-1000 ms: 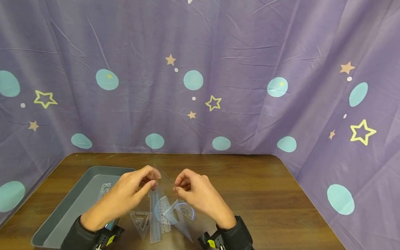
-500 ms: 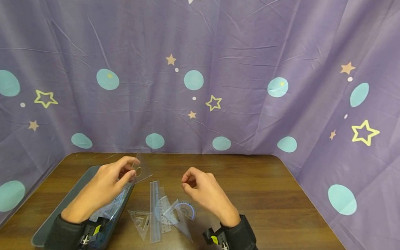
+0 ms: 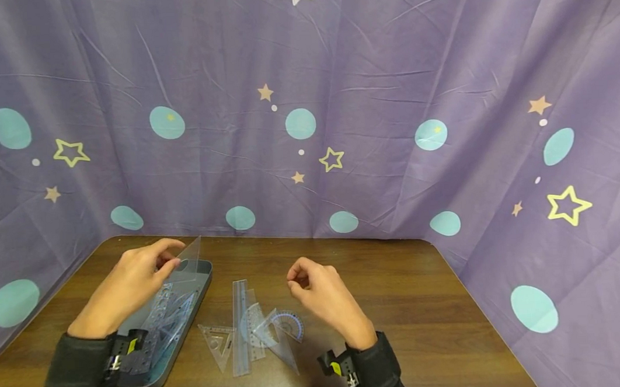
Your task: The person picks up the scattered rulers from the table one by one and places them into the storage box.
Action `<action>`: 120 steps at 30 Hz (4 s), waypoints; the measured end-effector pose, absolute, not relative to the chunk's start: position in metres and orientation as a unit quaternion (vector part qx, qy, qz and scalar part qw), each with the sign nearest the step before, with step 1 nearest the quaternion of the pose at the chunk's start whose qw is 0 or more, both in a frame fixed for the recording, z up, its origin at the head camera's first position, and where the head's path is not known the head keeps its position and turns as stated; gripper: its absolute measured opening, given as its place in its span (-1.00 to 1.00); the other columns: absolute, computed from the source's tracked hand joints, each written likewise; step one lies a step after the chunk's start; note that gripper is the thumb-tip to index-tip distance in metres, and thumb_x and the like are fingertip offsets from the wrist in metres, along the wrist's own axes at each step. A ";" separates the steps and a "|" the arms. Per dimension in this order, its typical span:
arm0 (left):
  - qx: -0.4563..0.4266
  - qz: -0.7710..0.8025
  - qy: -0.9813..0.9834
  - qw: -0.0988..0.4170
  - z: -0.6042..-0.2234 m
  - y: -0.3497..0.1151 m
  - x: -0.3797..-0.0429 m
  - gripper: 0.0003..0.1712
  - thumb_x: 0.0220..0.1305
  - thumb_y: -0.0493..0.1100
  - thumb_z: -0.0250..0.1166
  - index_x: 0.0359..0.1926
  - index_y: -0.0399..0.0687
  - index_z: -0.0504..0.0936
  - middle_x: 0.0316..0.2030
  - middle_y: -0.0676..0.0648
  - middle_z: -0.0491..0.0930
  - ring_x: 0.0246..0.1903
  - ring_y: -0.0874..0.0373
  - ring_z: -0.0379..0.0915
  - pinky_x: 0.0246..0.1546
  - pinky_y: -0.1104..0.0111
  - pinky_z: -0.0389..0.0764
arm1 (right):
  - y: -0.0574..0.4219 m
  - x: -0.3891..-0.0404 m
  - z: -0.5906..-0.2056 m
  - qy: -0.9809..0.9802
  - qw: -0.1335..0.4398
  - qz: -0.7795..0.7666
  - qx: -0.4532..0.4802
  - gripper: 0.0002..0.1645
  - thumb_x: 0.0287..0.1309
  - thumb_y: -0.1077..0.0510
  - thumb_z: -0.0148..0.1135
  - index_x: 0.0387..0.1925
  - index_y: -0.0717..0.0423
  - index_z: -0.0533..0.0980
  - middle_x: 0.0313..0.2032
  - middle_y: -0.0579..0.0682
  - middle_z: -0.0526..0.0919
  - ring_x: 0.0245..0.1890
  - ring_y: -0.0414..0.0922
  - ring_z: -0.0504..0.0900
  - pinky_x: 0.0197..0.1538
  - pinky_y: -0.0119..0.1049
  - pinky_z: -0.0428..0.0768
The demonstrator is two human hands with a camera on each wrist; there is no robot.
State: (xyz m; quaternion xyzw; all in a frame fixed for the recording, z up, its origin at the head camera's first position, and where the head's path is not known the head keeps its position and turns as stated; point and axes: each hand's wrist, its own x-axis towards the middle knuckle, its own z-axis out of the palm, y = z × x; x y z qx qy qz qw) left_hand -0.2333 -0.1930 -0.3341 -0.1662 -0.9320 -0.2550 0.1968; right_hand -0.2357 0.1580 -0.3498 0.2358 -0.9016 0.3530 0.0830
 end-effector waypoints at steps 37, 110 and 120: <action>-0.088 -0.244 -0.958 0.124 -0.329 -0.216 -0.229 -0.51 0.61 -0.13 0.27 0.43 -0.17 0.49 0.39 -0.33 0.49 0.26 -0.40 0.52 -0.01 -0.29 0.62 | 0.140 -0.236 -0.379 -0.944 -0.070 0.241 0.212 -0.50 0.35 0.13 0.50 0.21 0.31 0.62 0.15 0.24 0.73 0.20 0.28 0.68 0.18 0.24 0.68; -0.146 -0.271 -0.942 0.131 -0.330 -0.192 -0.230 -0.57 0.65 -0.10 0.24 0.36 -0.20 0.56 0.31 -0.33 0.59 0.20 -0.31 0.59 0.07 -0.18 0.66 | 0.128 -0.241 -0.407 -0.941 0.050 0.179 0.284 -0.70 0.22 0.51 0.26 -0.47 0.09 0.50 -0.53 -0.12 0.43 -0.57 -0.28 0.28 -0.54 -0.41 0.25; -0.196 -0.303 -0.927 0.108 -0.338 -0.157 -0.229 -0.63 0.73 -0.01 0.11 0.29 -0.11 0.61 0.24 -0.20 0.65 0.21 -0.16 0.62 0.14 -0.08 0.68 | 0.130 -0.238 -0.383 -0.912 0.077 0.306 0.263 -0.75 0.36 0.42 0.25 -0.17 0.13 0.79 -0.24 -0.02 0.74 -0.40 -0.26 0.58 -0.36 -0.44 0.51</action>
